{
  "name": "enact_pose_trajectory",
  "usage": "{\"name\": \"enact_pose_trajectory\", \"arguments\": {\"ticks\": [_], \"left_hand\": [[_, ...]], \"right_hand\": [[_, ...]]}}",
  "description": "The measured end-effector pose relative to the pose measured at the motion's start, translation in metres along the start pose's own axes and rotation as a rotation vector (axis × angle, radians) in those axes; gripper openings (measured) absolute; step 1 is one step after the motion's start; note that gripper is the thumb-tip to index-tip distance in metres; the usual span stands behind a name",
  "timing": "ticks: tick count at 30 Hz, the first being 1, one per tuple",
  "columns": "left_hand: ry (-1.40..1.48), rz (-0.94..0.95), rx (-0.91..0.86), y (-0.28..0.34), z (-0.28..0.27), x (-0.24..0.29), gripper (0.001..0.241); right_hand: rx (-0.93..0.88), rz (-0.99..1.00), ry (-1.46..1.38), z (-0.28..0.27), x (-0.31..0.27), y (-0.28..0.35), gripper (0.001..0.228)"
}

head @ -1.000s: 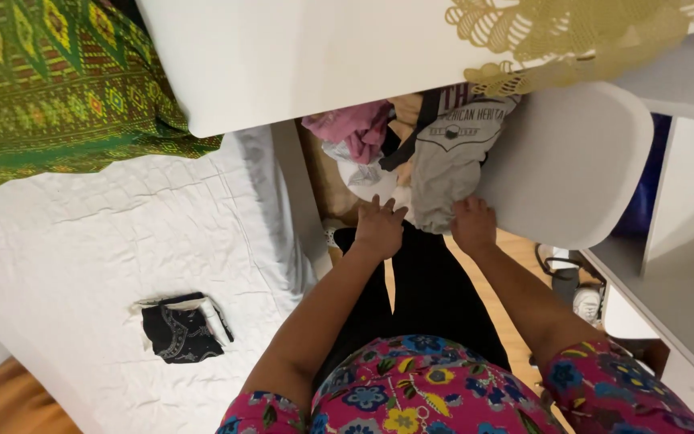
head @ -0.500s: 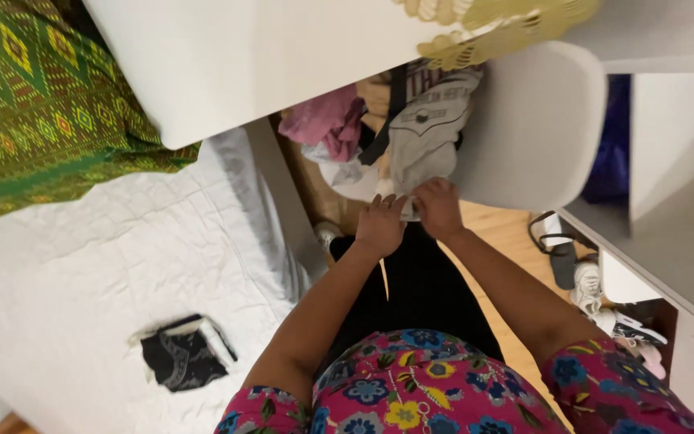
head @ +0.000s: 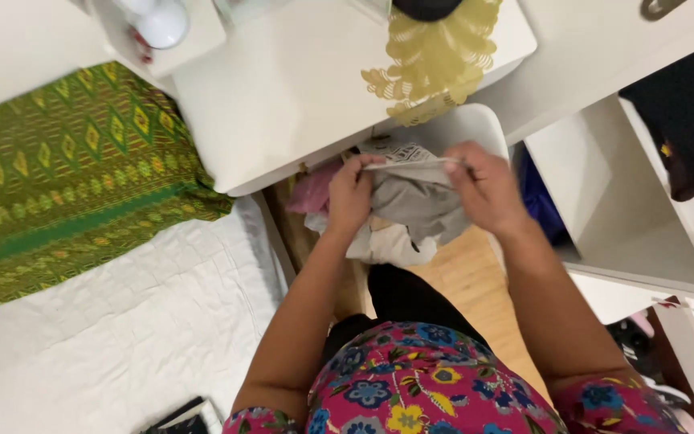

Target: The person folds a pink shirt, a black patterned top, and a grey t-shirt on a bed. They smooth each item, fold the sides and bottom up, and place the folded clothes into a neat stack.

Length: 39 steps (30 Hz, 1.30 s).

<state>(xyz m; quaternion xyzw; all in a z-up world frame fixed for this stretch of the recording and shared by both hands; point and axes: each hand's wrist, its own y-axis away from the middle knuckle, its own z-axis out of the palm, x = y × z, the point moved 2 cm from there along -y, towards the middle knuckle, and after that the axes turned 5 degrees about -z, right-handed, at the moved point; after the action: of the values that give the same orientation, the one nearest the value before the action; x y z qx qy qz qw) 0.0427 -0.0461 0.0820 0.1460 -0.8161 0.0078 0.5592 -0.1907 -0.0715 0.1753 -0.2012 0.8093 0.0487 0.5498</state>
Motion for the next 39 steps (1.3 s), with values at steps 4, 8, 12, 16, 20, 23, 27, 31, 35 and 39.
{"name": "enact_pose_trajectory", "arguments": {"ticks": [4, 8, 12, 16, 20, 23, 27, 31, 35, 39], "left_hand": [[0.478, 0.108, -0.025, 0.015, -0.077, 0.109, 0.021], [0.526, 0.448, -0.055, 0.049, -0.142, 0.198, 0.02], [0.596, 0.631, -0.088, 0.076, -0.195, 0.222, 0.016], [0.458, 0.552, 0.056, 0.108, -0.243, 0.216, 0.019], [0.242, 0.617, 0.159, 0.129, -0.279, 0.195, 0.016], [0.185, 0.575, 0.197, 0.146, -0.3, 0.188, 0.018], [-0.274, 0.335, 0.17, 0.177, -0.322, 0.191, 0.043], [-0.579, 0.41, 0.148, 0.179, -0.324, 0.162, 0.057], [-0.596, 0.238, 0.393, 0.163, -0.314, 0.121, 0.022], [0.661, -0.198, 0.149, 0.128, -0.273, 0.077, 0.034]], "right_hand": [[0.117, -0.062, 0.041, -0.019, -0.082, -0.003, 0.01], [0.189, -0.313, 0.392, -0.026, -0.14, 0.004, 0.019], [0.339, -0.341, 0.58, -0.025, -0.175, 0.022, 0.031], [0.378, -0.334, 0.557, -0.027, -0.166, 0.044, 0.034], [0.326, -0.145, 0.32, -0.011, -0.176, 0.057, 0.027], [0.277, -0.022, 0.103, 0.0, -0.182, 0.061, 0.023], [0.302, -0.169, 0.074, 0.012, -0.209, 0.065, 0.028], [0.267, -0.23, -0.018, -0.001, -0.192, 0.062, 0.021], [0.196, -0.279, -0.209, -0.01, -0.201, 0.059, 0.024], [0.074, -0.213, -0.368, -0.019, -0.191, 0.047, 0.024]]}}
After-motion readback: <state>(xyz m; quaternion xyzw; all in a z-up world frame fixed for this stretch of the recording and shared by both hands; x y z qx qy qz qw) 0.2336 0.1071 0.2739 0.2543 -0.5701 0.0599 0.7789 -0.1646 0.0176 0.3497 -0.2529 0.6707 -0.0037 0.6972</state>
